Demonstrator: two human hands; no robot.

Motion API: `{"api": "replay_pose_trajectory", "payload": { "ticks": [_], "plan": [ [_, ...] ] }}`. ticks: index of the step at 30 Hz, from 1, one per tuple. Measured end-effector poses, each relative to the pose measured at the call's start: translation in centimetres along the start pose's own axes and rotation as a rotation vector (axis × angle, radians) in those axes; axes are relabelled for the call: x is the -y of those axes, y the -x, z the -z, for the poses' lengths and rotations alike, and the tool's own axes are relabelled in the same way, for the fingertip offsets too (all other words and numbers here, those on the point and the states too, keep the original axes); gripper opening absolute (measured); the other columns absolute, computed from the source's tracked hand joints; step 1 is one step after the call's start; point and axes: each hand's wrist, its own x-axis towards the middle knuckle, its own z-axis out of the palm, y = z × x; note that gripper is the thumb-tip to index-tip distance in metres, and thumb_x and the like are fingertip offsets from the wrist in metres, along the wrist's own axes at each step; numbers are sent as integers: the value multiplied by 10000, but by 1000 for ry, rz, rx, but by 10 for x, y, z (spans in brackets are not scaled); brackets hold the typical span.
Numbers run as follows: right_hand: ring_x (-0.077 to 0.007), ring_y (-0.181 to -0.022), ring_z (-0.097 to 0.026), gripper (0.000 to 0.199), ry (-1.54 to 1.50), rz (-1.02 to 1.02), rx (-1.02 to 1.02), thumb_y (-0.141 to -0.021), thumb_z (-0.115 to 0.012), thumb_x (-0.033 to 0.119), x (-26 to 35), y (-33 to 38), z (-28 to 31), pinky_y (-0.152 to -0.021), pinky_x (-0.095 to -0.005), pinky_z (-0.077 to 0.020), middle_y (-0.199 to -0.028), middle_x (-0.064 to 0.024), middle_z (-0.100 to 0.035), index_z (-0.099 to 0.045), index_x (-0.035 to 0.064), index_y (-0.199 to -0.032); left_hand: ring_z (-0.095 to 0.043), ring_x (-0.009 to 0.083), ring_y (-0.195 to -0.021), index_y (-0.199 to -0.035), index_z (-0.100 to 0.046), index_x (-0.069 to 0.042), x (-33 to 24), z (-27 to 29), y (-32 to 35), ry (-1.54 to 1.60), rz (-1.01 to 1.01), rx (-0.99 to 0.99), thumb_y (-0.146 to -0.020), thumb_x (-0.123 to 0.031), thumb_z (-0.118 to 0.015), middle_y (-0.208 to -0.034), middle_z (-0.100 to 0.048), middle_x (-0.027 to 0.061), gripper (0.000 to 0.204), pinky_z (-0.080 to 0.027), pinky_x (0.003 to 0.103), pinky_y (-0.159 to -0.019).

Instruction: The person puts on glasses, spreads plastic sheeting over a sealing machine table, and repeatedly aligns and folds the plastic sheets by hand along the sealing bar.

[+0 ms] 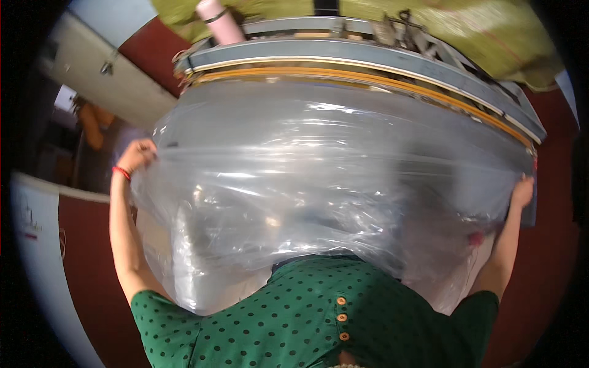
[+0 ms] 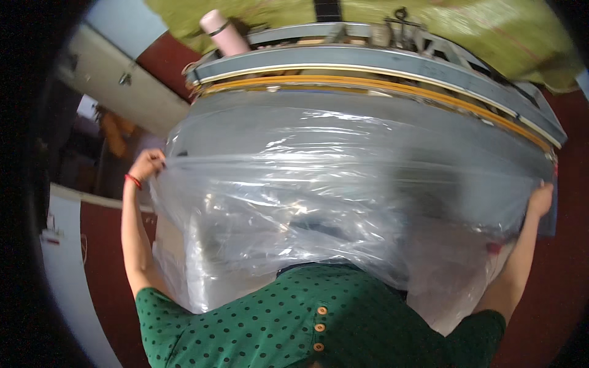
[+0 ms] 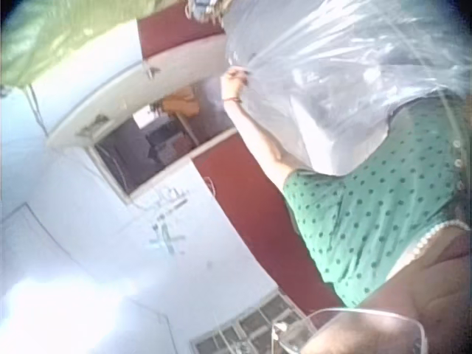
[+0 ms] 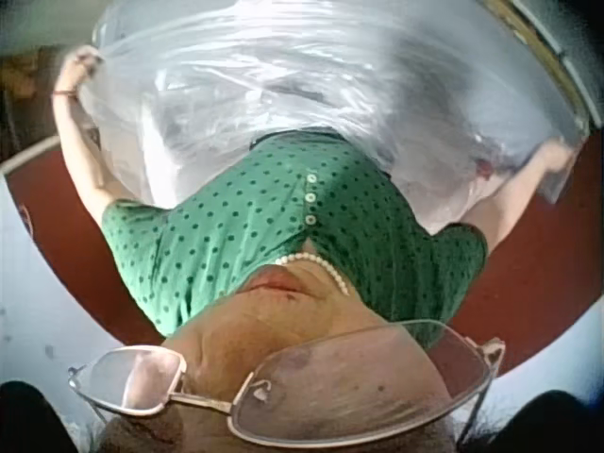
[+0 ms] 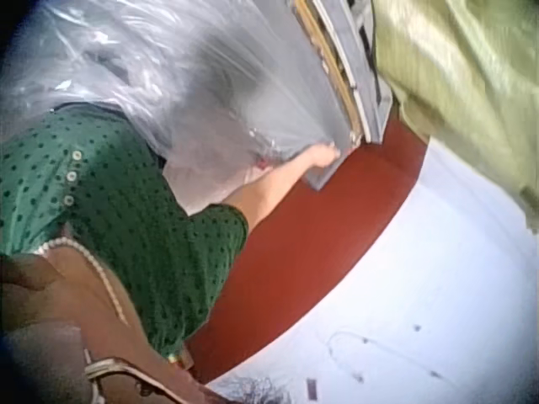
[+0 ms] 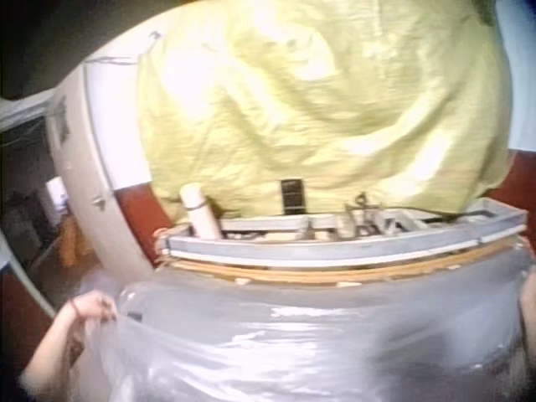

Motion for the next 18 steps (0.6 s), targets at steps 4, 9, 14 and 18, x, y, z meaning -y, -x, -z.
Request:
{"api": "replay_pose_trajectory", "payload": {
  "ticks": [4, 9, 14, 18],
  "plan": [
    [-404, -832, -548, 280, -66, 44, -4, -872, -424, 320, 14, -2, -15, -681, -473, -418, -910, -206, -584, -493, 57, -939, -547, 155, -621, -752, -549, -22, 16, 92, 25, -435, -274, -882, -690, -4, -542, -667, -559, 54, 65, -443, 290, -566],
    [-406, -835, -544, 300, -11, -24, -46, -873, -421, 335, -20, -3, -12, -676, -468, -418, -910, -213, -581, -494, 49, -925, -523, 269, -876, -913, -550, -41, -118, -91, 3, -431, -788, -796, -682, -9, -599, -924, -553, 110, 239, -419, 353, -773],
    [-408, -816, -545, 305, -36, 5, -57, -871, -425, 335, -25, -10, -24, -667, -462, -417, -886, -216, -581, -496, 42, -914, -290, 333, -1236, -1240, -401, -30, -57, -171, -50, -495, -605, -346, -773, -180, -562, -1325, -336, 158, 516, -253, 396, -1009],
    [-402, -805, -544, 292, -52, 37, -93, -867, -441, 320, -35, -11, -27, -658, -448, -414, -859, -219, -581, -505, 38, -907, -345, 335, -1193, -1235, -404, -28, -61, -166, -66, -442, -636, -373, -769, -211, -557, -1320, -350, 149, 525, -285, 397, -985]
  ]
}}
